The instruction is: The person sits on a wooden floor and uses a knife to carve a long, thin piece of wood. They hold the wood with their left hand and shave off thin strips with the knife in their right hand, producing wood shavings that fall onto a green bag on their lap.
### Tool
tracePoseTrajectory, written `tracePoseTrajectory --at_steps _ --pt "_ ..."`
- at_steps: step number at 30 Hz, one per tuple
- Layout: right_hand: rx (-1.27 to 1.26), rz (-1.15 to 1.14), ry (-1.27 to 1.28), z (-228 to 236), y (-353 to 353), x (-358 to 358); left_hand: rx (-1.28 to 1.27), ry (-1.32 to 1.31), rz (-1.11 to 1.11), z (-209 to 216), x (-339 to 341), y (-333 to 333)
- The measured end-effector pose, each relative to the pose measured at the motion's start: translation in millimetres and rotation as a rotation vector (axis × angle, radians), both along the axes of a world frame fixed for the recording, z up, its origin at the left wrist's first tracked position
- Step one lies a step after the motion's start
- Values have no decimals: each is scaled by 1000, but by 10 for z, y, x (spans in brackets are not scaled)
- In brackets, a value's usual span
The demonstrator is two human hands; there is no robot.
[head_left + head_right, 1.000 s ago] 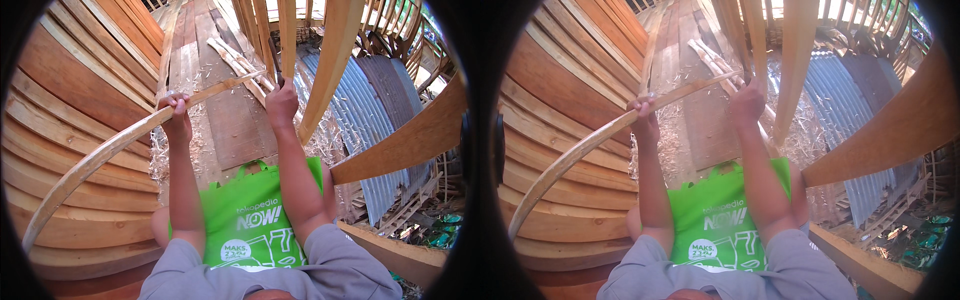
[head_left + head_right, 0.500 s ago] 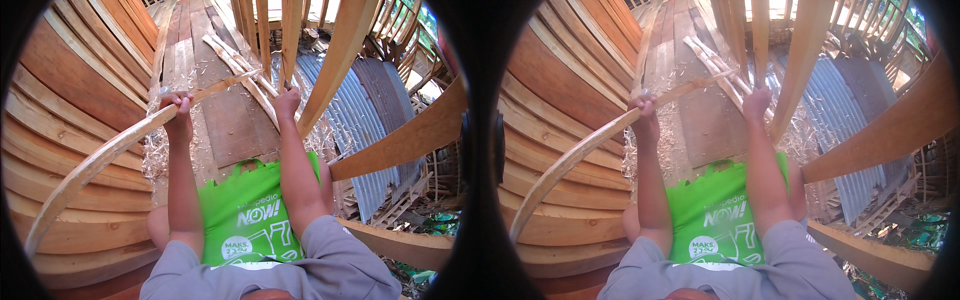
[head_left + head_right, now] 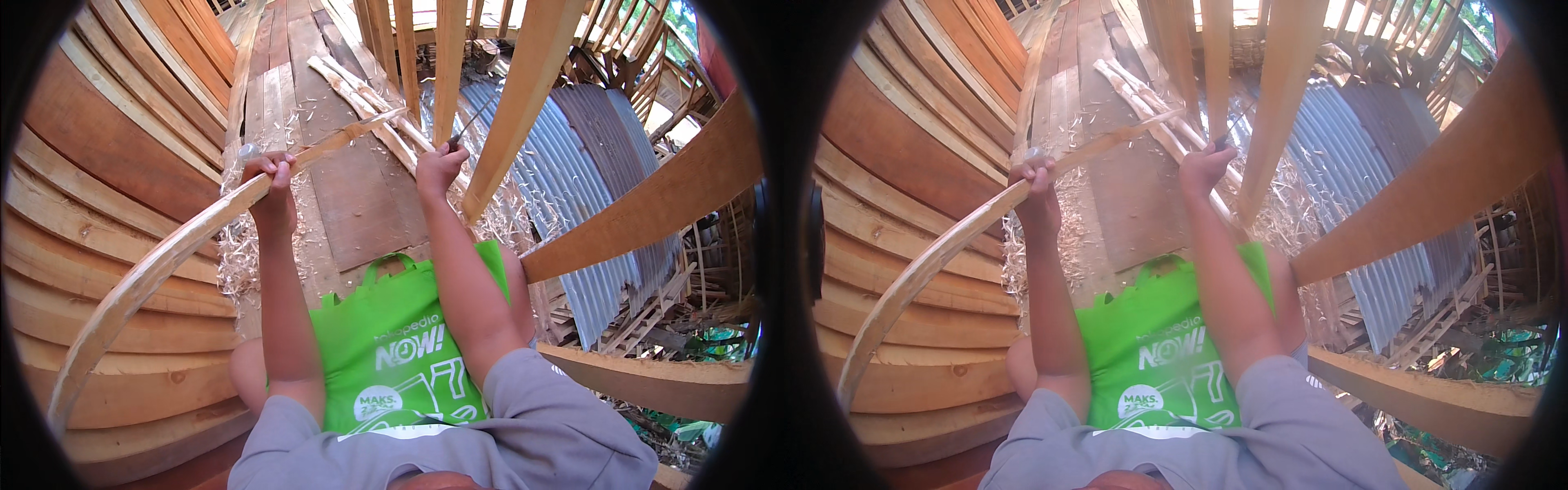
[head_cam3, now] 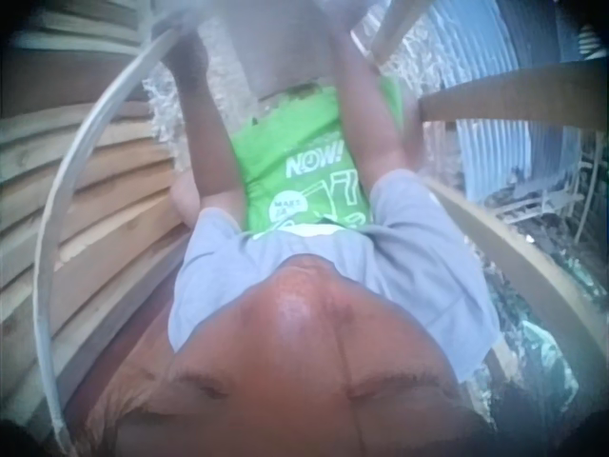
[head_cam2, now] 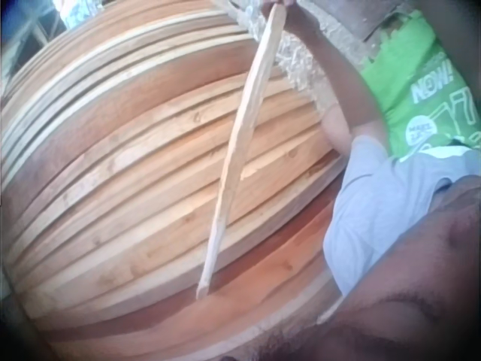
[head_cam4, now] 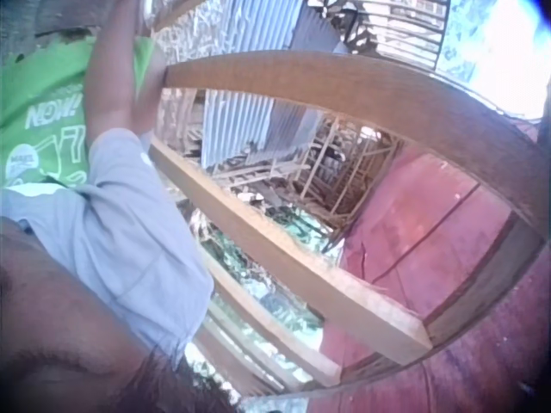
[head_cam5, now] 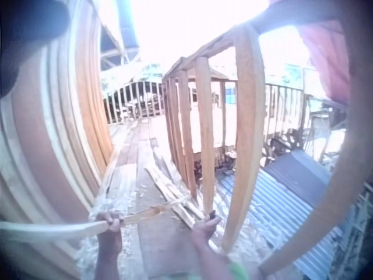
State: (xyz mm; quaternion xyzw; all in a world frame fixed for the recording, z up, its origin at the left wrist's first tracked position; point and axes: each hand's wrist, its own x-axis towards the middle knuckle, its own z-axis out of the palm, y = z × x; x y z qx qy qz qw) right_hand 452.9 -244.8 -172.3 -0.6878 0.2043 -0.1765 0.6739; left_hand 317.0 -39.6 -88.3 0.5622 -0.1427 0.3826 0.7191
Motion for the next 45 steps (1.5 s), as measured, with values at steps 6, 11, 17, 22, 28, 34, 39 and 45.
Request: tracePoseTrajectory --at_steps 6,11,17,22,28,34,39,45 --pt "-27 24 55 -9 223 -105 10 1 5 -6 -11 72" --pt "53 508 166 102 553 -402 -20 5 8 -22 -11 39" --pt "495 903 143 507 732 -770 -26 33 19 -46 -18 49" --pt "856 932 38 576 805 -786 42 32 -31 -27 -33 -45" --pt "971 976 9 512 784 -678 143 105 -42 -24 -37 -88" --pt "1042 912 29 539 624 -500 247 348 -8 76 -92 -369" --pt "1084 872 53 509 607 -516 69 318 -92 -72 -73 -455" --pt "1071 801 137 360 679 -470 -307 301 137 -362 -60 -777"
